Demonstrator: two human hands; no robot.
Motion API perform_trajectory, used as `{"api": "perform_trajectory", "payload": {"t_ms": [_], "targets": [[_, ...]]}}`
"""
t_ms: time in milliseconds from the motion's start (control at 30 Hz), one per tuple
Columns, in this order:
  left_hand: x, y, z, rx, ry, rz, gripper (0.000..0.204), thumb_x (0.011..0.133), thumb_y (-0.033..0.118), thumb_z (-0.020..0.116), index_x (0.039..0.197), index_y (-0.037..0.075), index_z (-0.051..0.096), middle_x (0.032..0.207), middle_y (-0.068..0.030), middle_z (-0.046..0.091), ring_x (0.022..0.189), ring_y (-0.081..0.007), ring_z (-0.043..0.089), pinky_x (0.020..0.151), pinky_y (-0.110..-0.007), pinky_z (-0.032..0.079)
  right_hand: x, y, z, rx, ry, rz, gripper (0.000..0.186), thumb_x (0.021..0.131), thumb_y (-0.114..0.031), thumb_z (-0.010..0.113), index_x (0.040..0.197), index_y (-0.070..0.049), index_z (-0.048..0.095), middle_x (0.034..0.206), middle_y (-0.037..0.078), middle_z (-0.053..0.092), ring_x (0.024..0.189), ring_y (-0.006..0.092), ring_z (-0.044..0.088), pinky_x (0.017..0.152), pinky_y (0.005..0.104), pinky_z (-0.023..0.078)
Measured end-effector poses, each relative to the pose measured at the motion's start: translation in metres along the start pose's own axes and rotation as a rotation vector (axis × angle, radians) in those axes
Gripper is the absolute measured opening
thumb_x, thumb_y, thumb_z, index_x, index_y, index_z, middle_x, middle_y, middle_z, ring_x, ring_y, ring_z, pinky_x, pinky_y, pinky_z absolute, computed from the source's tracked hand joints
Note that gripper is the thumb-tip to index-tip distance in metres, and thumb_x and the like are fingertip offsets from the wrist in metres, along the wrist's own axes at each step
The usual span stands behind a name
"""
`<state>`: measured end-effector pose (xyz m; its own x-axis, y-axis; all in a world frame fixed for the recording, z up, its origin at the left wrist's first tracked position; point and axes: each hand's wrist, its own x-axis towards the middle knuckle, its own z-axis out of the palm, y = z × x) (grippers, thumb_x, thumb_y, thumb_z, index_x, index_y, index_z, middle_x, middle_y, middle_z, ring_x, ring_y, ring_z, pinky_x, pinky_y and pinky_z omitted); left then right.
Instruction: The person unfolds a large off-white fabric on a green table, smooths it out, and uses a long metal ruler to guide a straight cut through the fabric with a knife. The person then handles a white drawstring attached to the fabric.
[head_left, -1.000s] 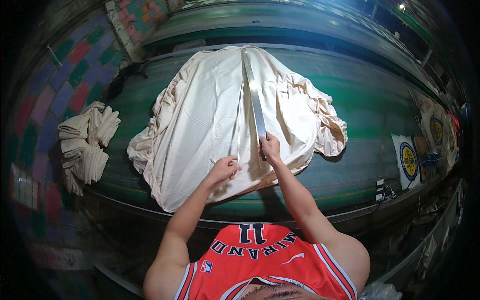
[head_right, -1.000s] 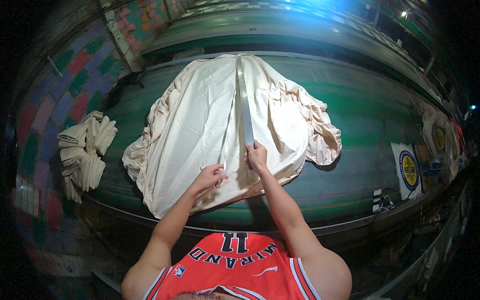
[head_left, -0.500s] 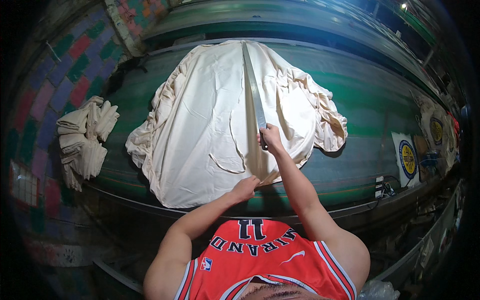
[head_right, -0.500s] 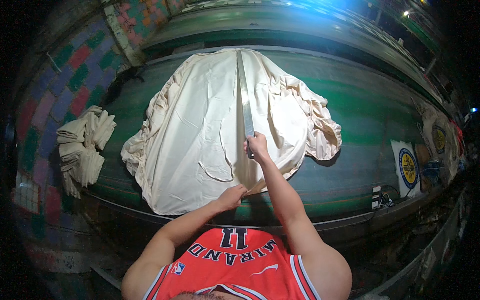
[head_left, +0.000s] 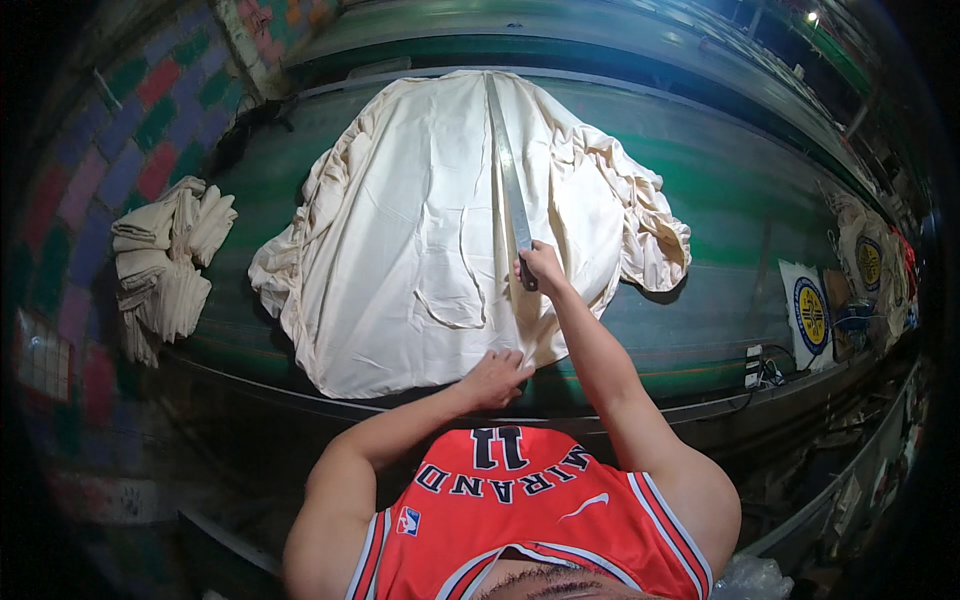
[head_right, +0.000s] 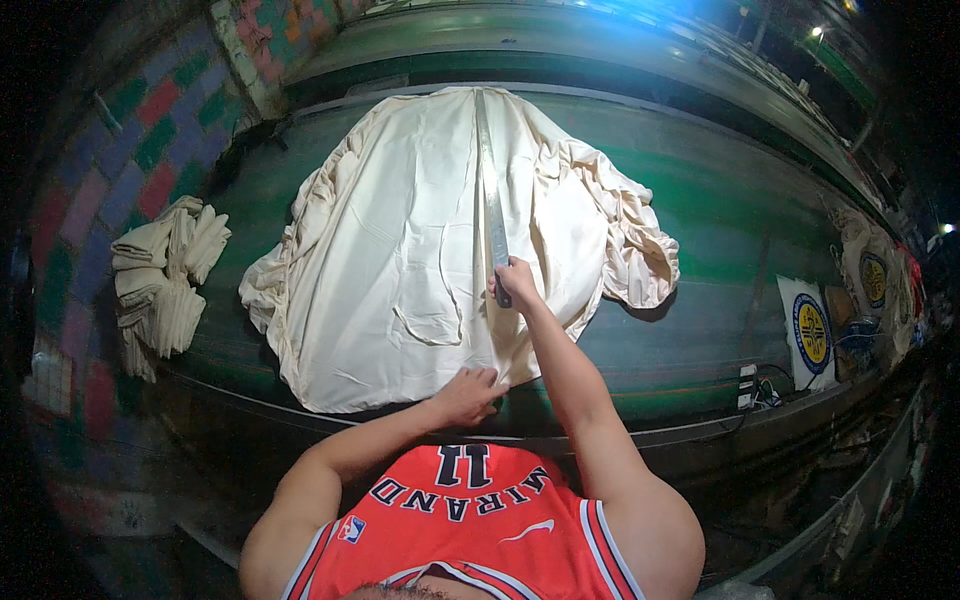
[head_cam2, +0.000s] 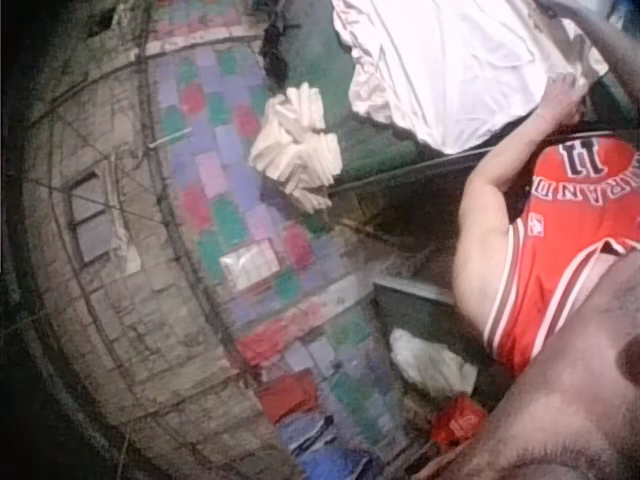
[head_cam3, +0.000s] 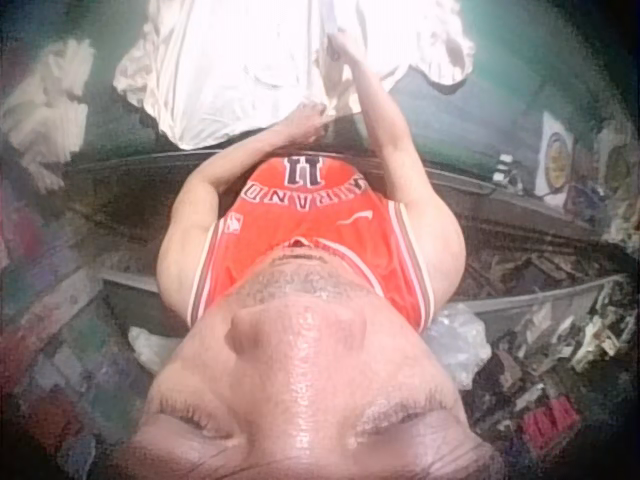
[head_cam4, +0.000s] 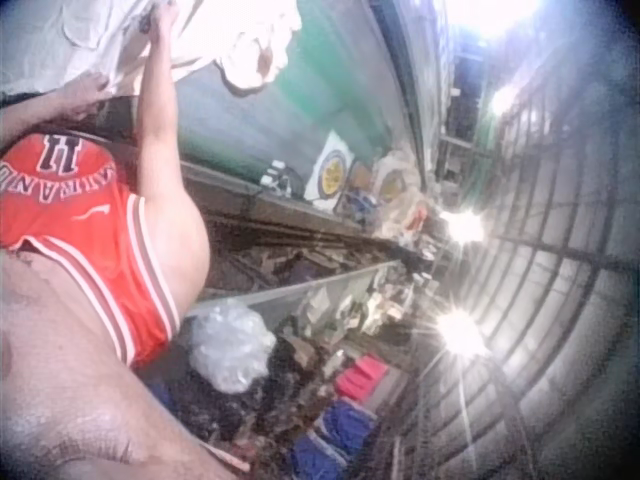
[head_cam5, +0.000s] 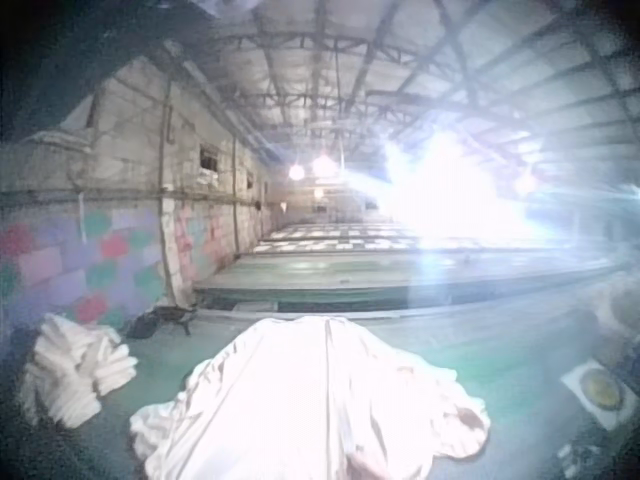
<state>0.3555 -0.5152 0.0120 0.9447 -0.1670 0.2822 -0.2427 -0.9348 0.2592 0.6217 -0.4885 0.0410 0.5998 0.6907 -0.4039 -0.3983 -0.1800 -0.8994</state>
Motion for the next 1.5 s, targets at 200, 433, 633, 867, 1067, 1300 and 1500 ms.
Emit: {"api": "perform_trajectory", "payload": {"t_ms": [200,433,633,867,1067,1300,1500], "targets": [[0.009,-0.066,0.012,-0.424,0.054,-0.498,0.041,0.085,0.02,0.072,0.12,0.004,0.056,0.089,-0.0242,0.065,0.085,-0.041,0.065,0.074,-0.048,0.051,0.013,0.009,-0.01,-0.028,-0.095,-0.027,0.011,0.097,-0.004,0.052,0.107,0.003,0.051,0.076,0.01,0.06,0.06,0.0195,0.063,0.051,0.0359,0.056],[0.014,-0.088,-0.032,-0.407,0.241,-0.547,0.018,0.084,0.003,0.059,0.099,-0.002,0.066,0.097,-0.0256,0.067,0.092,-0.0393,0.065,0.081,-0.043,0.051,0.028,0.042,-0.033,-0.797,0.0,-0.164,0.029,0.088,-0.012,0.065,0.112,0.004,0.068,0.101,0.02,0.071,0.088,0.0332,0.07,0.086,0.0426,0.054],[0.015,-0.047,-0.053,-0.66,-0.105,-0.504,0.016,0.089,0.015,0.065,0.094,0.001,0.069,0.085,-0.0227,0.068,0.081,-0.0403,0.066,0.07,-0.043,0.049,-0.029,0.042,-0.037,-1.1,0.149,-0.724,0.021,0.084,-0.015,0.063,0.092,0.001,0.074,0.095,0.024,0.068,0.089,0.0409,0.065,0.082,0.044,0.053],[0.016,-0.018,-0.049,-0.582,-0.098,-0.443,0.019,0.095,0.018,0.064,0.106,0.003,0.069,0.094,-0.0172,0.072,0.084,-0.0288,0.068,0.075,-0.036,0.051,-0.153,0.059,-0.067,-0.899,-0.375,-1.055,0.018,0.078,-0.012,0.069,0.092,-0.001,0.066,0.095,0.016,0.062,0.088,0.0368,0.061,0.08,0.0434,0.05],[0.005,-0.02,-0.038,-0.519,-0.071,-0.379,0.024,0.094,0.022,0.067,0.11,0.004,0.067,0.106,-0.019,0.068,0.098,-0.0361,0.066,0.084,-0.041,0.052,-0.182,0.069,-0.083,-1.189,-0.164,-1.324,0.028,0.071,-0.006,0.068,0.099,-0.007,0.064,0.096,0.011,0.06,0.093,0.03,0.062,0.081,0.041,0.05],[-0.046,-0.026,-0.04,-0.039,-0.293,-0.369,0.034,0.084,0.014,0.07,0.114,0.002,0.059,0.108,-0.0192,0.059,0.102,-0.0404,0.063,0.087,-0.048,0.053,-0.203,0.08,-0.102,-1.452,-0.502,-0.718,0.017,0.076,-0.006,0.063,0.093,-0.007,0.067,0.088,0.013,0.061,0.087,0.0353,0.064,0.073,0.045,0.052],[-0.105,-0.041,-0.064,-0.049,-0.464,-0.531,0.028,0.077,0.008,0.064,0.105,0.004,0.062,0.104,-0.0198,0.061,0.102,-0.0408,0.063,0.086,-0.05,0.052,-0.206,0.073,-0.105,-1.322,-0.518,-0.608,0.017,0.081,-0.007,0.062,0.098,-0.007,0.067,0.092,0.014,0.061,0.093,0.0374,0.064,0.078,0.0466,0.052]]}}
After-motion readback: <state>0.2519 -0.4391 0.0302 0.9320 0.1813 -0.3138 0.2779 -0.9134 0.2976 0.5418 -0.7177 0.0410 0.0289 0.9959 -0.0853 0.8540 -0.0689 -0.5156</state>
